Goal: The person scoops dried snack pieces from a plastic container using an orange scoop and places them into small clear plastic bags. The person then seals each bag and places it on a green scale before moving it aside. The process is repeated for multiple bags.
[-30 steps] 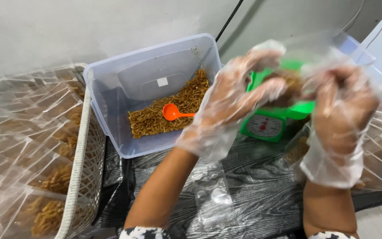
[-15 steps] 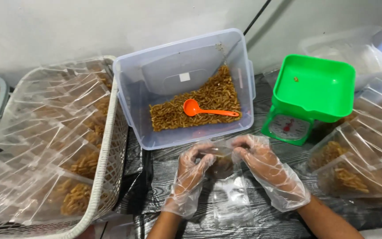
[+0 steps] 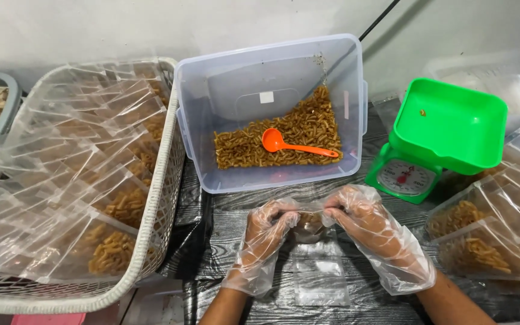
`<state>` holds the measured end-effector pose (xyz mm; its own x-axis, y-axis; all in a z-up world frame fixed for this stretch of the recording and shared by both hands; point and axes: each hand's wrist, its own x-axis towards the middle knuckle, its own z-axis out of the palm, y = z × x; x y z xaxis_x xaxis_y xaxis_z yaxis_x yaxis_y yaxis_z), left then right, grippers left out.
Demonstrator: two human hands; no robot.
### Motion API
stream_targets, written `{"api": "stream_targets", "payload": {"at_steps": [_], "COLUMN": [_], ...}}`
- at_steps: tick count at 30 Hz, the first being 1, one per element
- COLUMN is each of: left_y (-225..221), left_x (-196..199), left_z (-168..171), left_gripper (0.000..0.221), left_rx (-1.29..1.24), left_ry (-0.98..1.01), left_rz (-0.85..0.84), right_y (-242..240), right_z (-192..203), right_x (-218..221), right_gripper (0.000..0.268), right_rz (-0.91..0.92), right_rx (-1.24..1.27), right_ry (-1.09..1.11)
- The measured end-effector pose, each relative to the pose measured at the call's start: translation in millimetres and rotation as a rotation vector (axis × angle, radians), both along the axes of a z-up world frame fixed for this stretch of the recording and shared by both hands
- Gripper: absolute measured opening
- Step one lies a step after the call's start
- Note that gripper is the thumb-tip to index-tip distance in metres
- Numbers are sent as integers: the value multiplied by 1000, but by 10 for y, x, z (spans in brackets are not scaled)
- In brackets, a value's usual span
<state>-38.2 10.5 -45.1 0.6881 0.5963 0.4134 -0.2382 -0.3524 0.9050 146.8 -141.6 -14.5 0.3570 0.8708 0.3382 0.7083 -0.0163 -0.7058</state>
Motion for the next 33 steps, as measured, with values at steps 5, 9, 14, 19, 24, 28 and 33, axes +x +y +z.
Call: {"api": "stream_targets", "payload": {"at_steps": [5, 9, 14, 19, 24, 28, 33], "left_y": [-94, -53, -71, 7, -49, -85, -153], "left_x": [-22, 19, 78, 73, 147, 183, 198], "left_z": [244, 103, -61, -81, -19, -34, -100], "left_gripper": [11, 12, 10, 12, 13, 20, 30], "left_rx": [28, 14, -52, -132, -223, -300, -334], "left_ry": [-14, -22, -27, -51, -105, -43, 71], "left_rz": [33, 26, -42, -110, -192, -179, -197], "right_y": [14, 11, 31, 53, -34, -292, -800], "right_z": [-146, -117, -100, 47, 169, 305, 296], "right_x": [35, -19, -17, 27, -96, -50, 81], "right_gripper": [5, 3, 5, 5, 8, 9, 8], "right_rz": [5, -16, -21, 132, 149, 13, -339], "right_rx": [43, 12, -8, 50, 113, 109, 115], "right_ry": [-193, -164, -96, 13, 69, -101, -206]}}
